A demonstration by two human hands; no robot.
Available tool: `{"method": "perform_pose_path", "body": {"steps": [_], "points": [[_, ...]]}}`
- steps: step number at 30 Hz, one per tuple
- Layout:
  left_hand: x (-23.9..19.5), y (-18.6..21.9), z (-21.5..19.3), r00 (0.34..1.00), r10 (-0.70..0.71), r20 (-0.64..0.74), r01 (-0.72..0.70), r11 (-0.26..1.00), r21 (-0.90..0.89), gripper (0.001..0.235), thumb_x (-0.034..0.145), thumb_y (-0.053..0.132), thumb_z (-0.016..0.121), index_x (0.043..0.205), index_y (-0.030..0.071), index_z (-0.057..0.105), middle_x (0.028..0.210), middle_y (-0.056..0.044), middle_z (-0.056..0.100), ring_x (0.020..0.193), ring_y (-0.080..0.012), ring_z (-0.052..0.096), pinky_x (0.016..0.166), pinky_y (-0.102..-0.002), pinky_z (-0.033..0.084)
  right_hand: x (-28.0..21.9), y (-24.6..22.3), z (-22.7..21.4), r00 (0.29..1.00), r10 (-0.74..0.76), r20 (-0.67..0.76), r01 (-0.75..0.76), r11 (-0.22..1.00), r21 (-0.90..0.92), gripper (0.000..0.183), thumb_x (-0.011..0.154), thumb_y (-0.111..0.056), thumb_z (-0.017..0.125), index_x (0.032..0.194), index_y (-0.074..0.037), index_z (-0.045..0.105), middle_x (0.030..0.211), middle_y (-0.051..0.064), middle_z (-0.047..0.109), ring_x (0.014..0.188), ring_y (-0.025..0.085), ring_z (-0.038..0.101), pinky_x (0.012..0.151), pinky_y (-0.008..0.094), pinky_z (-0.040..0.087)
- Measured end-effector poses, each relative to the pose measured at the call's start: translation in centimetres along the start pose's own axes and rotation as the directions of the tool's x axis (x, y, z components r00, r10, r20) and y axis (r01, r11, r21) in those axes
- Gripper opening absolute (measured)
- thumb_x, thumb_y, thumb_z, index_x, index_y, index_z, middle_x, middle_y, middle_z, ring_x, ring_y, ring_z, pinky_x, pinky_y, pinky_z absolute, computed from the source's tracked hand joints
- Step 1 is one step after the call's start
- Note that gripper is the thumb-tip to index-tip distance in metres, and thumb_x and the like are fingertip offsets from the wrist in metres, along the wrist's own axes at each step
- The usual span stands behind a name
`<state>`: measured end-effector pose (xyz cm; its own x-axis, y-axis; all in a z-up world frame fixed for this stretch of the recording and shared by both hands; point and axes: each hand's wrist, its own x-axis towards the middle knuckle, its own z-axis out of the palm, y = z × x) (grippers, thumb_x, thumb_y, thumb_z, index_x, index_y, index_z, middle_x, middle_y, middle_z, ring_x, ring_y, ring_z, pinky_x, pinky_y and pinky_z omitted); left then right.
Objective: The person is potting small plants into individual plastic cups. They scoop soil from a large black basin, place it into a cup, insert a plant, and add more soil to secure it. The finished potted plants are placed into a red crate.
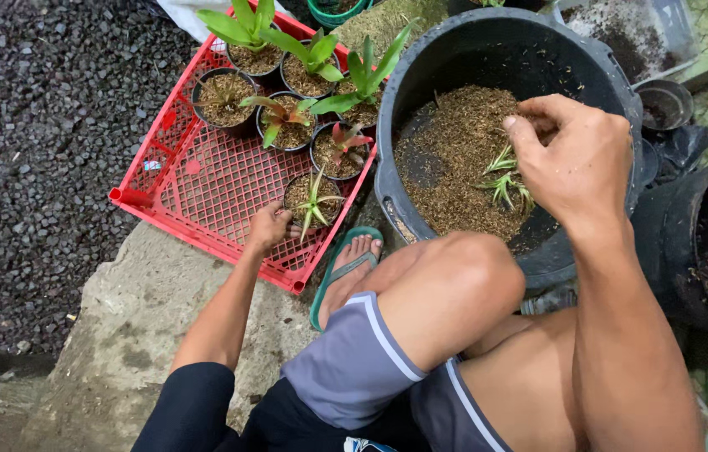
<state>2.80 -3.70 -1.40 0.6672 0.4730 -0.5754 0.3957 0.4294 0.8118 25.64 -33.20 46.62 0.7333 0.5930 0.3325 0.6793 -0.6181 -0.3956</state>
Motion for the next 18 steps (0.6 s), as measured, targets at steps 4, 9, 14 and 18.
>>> {"method": "perform_pose_path", "body": {"steps": [4, 9, 14, 18], "points": [[0.0, -0.4, 0.1, 1.0, 0.001, 0.005, -0.001, 1.0, -0.029, 0.054, 0.102, 0.008, 0.053, 0.152, -0.004, 0.036, 0.117, -0.026, 0.068, 0.083, -0.0368, 0.077, 0.068, -0.04, 0.067, 0.2, 0.4, -0.1, 1.0, -0.01, -0.005, 0.009, 0.999, -0.038, 0.024, 0.098, -0.025, 0.078, 0.11, -0.005, 0.08, 0.089, 0.016, 0.075, 0.079, 0.027, 0.075, 0.074, 0.037, 0.058], [1.1, -0.8, -0.3, 0.999, -0.005, 0.048, 0.005, 1.0, -0.002, 0.036, 0.104, 0.012, 0.052, 0.137, -0.003, 0.049, 0.11, -0.017, 0.067, 0.082, -0.0296, 0.076, 0.066, -0.038, 0.066, 0.1, 0.7, -0.4, 1.0, 0.02, -0.011, -0.02, 0.999, -0.05, 0.023, 0.096, -0.027, 0.078, 0.109, -0.007, 0.081, 0.09, 0.014, 0.076, 0.08, 0.028, 0.075, 0.074, 0.038, 0.058], [0.4, -1.1, -0.5, 0.998, -0.019, 0.052, 0.02, 0.999, -0.025, 0.025, 0.106, 0.019, 0.051, 0.121, 0.001, 0.061, 0.092, -0.011, 0.067, 0.069, -0.0215, 0.069, 0.06, -0.036, 0.061, 0.3, 2.2, -1.8, 0.998, 0.042, -0.043, -0.045, 0.996, -0.074, 0.025, 0.094, -0.028, 0.082, 0.109, -0.007, 0.081, 0.091, 0.014, 0.077, 0.082, 0.029, 0.075, 0.075, 0.04, 0.058], [-2.4, -0.1, -2.1, 0.986, -0.092, -0.136, 0.094, 0.996, 0.003, 0.031, 0.103, 0.027, 0.061, 0.1, -0.004, 0.061, 0.078, -0.01, 0.067, 0.063, -0.0215, 0.07, 0.055, -0.036, 0.057, 0.0, 7.2, -3.8, 0.978, 0.087, -0.188, -0.091, 0.996, -0.014, 0.029, 0.089, -0.024, 0.083, 0.111, -0.006, 0.079, 0.088, 0.014, 0.077, 0.079, 0.027, 0.076, 0.074, 0.038, 0.058]]}}
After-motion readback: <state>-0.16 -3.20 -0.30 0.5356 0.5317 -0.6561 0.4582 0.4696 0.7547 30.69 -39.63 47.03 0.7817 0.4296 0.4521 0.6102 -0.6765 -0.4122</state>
